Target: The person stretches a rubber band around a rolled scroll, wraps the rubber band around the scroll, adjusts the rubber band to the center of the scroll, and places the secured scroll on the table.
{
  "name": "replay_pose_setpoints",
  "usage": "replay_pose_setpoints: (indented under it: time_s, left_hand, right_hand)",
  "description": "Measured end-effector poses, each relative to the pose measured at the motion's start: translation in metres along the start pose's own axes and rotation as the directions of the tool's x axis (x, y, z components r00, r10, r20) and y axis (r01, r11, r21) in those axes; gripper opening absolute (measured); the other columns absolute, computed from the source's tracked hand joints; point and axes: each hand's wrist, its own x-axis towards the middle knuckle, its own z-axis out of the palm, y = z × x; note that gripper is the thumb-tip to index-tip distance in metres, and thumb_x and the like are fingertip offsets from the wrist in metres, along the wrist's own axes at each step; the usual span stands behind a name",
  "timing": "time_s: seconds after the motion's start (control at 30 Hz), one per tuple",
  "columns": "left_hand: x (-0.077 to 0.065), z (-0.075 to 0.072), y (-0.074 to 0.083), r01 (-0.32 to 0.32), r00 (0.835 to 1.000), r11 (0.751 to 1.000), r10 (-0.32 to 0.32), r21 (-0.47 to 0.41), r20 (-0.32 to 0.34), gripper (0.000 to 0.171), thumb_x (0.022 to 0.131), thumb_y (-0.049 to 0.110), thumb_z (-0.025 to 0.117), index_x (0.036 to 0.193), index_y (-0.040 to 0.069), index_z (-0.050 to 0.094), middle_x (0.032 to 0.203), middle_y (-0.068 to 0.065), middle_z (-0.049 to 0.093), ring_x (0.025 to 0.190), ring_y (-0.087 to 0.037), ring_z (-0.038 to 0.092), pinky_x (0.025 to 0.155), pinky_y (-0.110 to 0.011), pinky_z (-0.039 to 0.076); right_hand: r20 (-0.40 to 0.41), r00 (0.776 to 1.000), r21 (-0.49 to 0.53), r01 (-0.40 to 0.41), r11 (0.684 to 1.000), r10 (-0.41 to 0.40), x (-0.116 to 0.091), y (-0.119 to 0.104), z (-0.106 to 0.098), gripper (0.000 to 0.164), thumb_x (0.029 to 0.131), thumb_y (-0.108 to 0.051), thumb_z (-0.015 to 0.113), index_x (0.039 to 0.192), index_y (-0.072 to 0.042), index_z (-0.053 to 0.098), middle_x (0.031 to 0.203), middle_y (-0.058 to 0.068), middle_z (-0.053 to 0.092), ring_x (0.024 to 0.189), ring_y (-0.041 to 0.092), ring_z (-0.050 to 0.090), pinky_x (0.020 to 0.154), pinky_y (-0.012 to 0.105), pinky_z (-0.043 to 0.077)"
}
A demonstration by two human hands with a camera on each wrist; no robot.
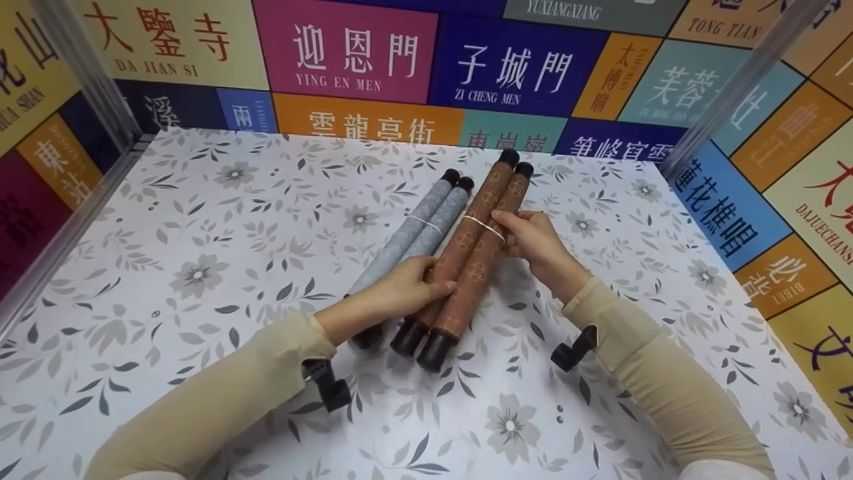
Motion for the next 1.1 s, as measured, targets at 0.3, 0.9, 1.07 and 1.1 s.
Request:
replay_pose_setpoints:
  time_s: [0.3,0.9,1.07,1.1]
  left_hand:
    - [0.001,-0.006,-0.003,-0.039,0.998,0.895,0.056,0.444,-0.027,0.025,0.083,0.021,0.061,0.101,0.004,0.059,0.086,-0.009,0.065,0.079,-0.024,0.062,0.073,-0.037,0.053]
    - [-0.001,0.002,-0.007,-0.114,0.970,0.745,0.228,0.657,-0.090,0.009,0.078,0.004,0.062,0.070,0.008,0.062,0.074,-0.008,0.065,0.069,-0.027,0.062,0.062,-0.039,0.053]
    - [-0.001,-0.002,-0.012,-0.102,0.959,0.738,0.250,0.667,-0.130,0.007,0.079,0.011,0.068,0.075,0.007,0.064,0.082,-0.009,0.063,0.076,-0.027,0.060,0.066,-0.040,0.053]
    - [0.000,-0.004,-0.014,-0.097,0.956,0.731,0.257,0.675,-0.141,0.009,0.079,0.013,0.069,0.075,0.007,0.064,0.083,-0.010,0.063,0.077,-0.028,0.059,0.066,-0.041,0.053]
  right_hand:
    - [0.024,0.997,-0.100,-0.071,0.992,0.074,0.013,0.014,0.006,0.018,0.091,-0.017,0.057,0.100,-0.005,0.048,0.060,0.000,0.064,0.049,0.011,0.061,0.076,0.047,0.058]
    - [-0.035,0.993,-0.150,-0.120,0.981,0.116,0.025,0.024,0.026,0.046,0.090,-0.013,0.058,0.125,-0.001,0.030,0.090,0.008,0.056,0.053,0.013,0.063,0.064,0.039,0.059]
    - [-0.042,0.994,-0.274,-0.113,0.955,0.105,0.026,0.024,0.024,0.060,0.090,-0.022,0.059,0.135,-0.006,0.023,0.118,0.016,0.051,0.062,0.017,0.064,0.070,0.042,0.059]
    - [-0.036,0.993,-0.292,-0.120,0.949,0.115,0.025,0.024,0.023,0.062,0.090,-0.024,0.059,0.136,-0.006,0.022,0.121,0.017,0.051,0.062,0.018,0.064,0.070,0.041,0.059]
